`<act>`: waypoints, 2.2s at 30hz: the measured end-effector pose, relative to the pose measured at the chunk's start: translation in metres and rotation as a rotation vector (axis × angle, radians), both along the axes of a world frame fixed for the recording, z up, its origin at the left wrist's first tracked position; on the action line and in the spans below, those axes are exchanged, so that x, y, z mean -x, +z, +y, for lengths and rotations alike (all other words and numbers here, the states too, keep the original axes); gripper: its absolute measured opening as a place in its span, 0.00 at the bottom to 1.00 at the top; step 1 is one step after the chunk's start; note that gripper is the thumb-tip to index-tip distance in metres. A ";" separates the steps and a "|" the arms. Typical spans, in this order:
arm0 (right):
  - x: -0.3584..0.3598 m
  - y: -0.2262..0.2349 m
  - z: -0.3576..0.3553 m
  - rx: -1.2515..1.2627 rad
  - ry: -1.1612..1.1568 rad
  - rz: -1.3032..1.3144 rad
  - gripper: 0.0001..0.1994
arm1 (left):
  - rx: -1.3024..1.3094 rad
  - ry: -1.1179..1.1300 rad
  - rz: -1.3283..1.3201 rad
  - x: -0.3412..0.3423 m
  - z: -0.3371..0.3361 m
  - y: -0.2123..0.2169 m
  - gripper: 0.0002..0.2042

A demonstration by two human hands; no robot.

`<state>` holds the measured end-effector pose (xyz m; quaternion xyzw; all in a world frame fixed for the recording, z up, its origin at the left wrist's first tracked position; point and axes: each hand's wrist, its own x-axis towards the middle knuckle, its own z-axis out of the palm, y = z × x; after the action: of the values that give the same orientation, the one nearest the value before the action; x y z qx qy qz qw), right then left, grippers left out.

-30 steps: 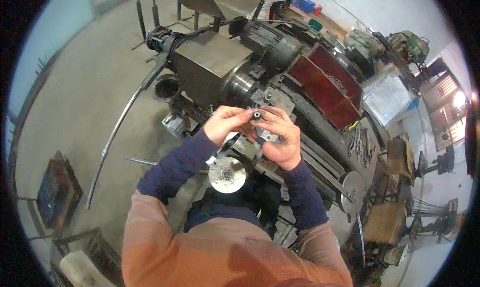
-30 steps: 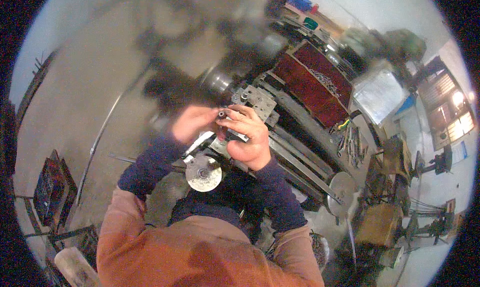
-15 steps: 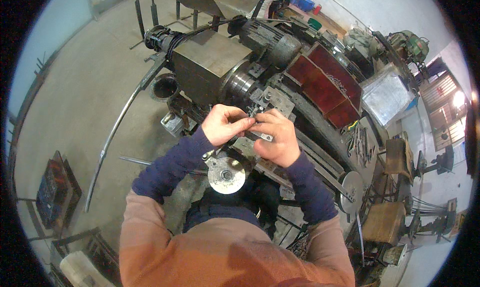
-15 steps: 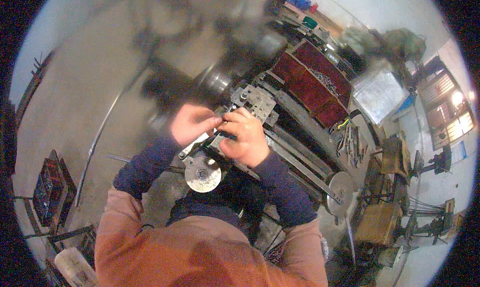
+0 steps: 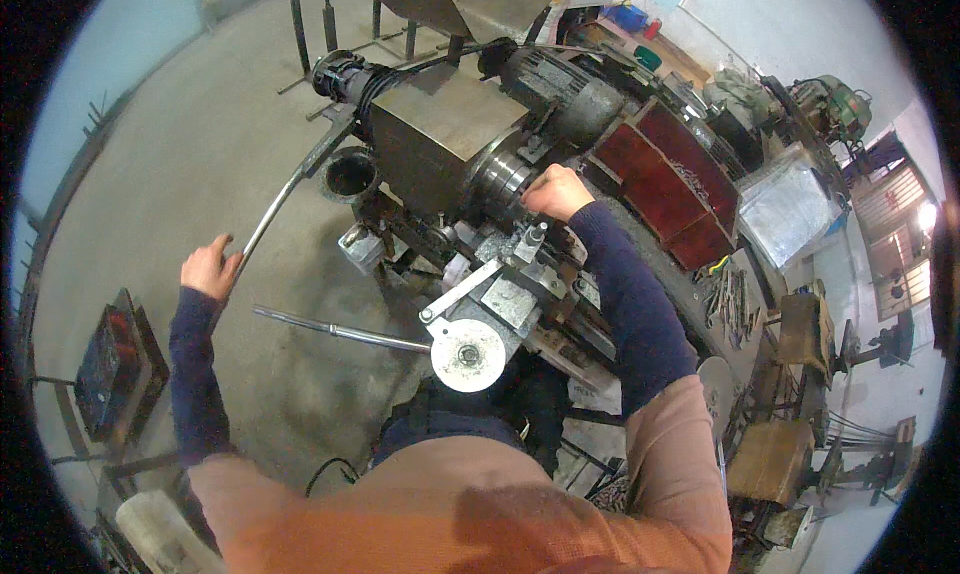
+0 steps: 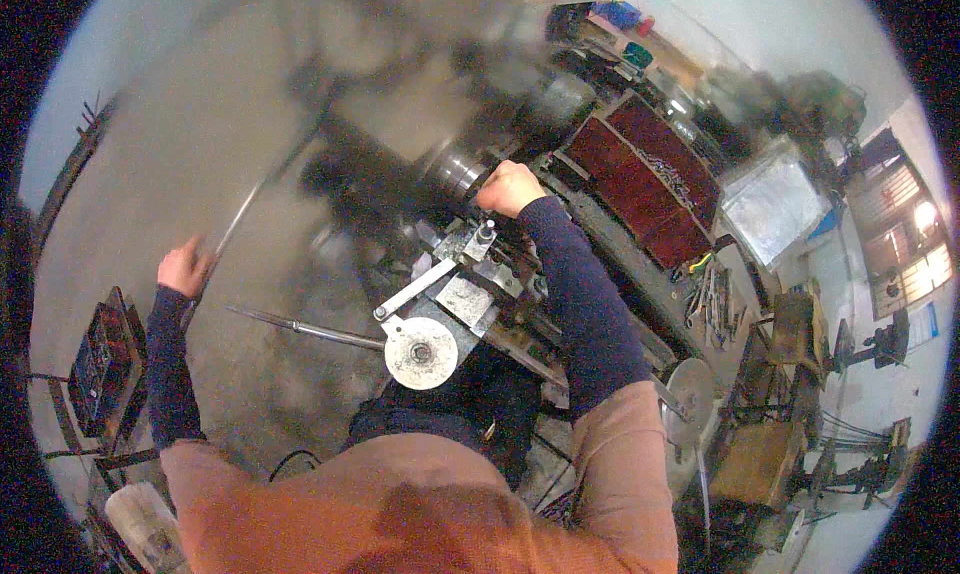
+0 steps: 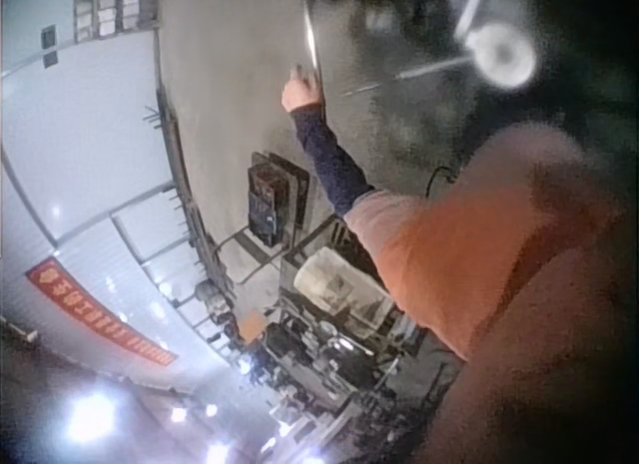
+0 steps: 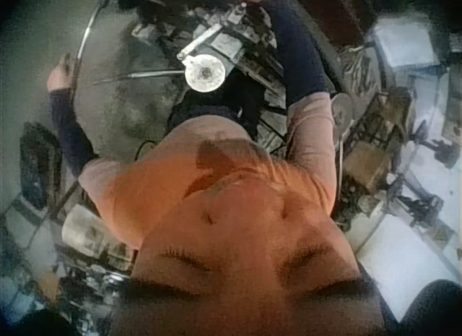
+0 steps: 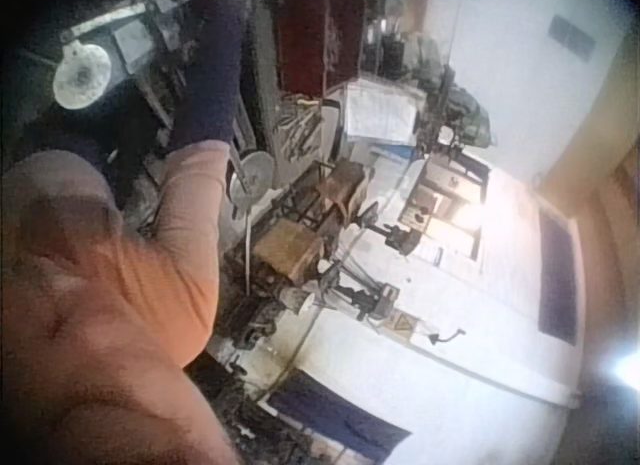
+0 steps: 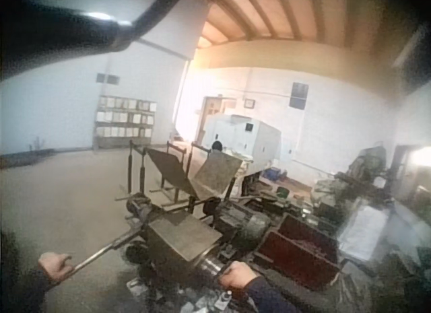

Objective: The person operates a metal lathe, repeatedly loading small cylindrical metal pieces into the chuck, engaging the machine, and removing the finished pieces. The person handles each piece individually and places them into a collection bin.

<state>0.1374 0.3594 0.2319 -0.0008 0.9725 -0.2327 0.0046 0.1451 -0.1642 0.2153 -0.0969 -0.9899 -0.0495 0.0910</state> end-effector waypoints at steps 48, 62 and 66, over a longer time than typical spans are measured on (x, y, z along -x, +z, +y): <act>-0.470 -0.055 0.213 -0.130 -1.005 0.124 0.13 | 0.217 -0.257 -0.269 0.185 0.105 -0.258 0.12; -0.681 -0.155 0.262 -0.551 -1.712 -0.571 0.18 | -1.086 0.205 -0.361 -0.020 -0.036 -0.186 0.13; -0.653 -0.147 0.170 -0.494 -1.763 -0.576 0.15 | -1.329 0.436 -0.172 -0.010 -0.022 -0.199 0.10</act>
<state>0.7905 0.5297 0.0846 0.7892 0.6067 0.0677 0.0667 0.1551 -0.1864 0.0165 0.1839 -0.7506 -0.6318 0.0603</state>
